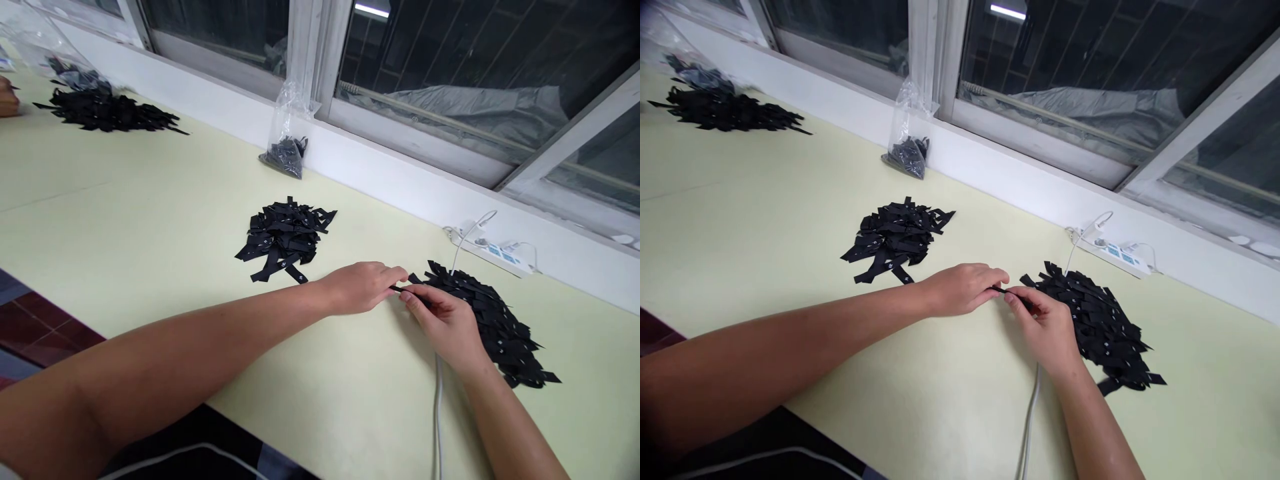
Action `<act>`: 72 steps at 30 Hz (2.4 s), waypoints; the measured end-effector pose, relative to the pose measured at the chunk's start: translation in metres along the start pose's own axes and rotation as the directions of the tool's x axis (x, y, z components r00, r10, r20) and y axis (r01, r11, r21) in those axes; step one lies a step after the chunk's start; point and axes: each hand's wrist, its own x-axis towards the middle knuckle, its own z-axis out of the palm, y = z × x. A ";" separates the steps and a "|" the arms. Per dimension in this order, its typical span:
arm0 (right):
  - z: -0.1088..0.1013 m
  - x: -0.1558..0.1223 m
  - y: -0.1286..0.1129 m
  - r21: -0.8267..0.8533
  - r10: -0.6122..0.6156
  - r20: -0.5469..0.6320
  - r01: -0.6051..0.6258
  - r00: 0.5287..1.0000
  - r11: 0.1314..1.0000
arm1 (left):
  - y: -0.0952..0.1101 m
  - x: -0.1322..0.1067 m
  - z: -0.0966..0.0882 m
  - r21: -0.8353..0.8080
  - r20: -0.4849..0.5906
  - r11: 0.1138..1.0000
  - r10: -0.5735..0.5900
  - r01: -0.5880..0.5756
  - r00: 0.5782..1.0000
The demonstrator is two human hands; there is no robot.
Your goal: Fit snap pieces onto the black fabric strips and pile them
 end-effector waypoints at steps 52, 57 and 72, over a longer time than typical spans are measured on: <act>0.015 0.004 -0.014 0.371 0.089 -0.125 -0.037 0.988 0.928 | 0.012 -0.003 0.001 -0.113 -0.070 0.994 -0.006 -0.002 0.998; 0.017 -0.001 -0.019 0.397 0.113 -0.059 -0.080 0.992 0.914 | 0.009 -0.001 0.001 -0.096 -0.075 0.995 0.011 -0.019 0.997; 0.021 -0.006 -0.027 0.427 0.119 0.042 -0.125 0.992 0.895 | 0.009 0.003 0.001 -0.209 -0.146 0.974 -0.125 0.093 0.981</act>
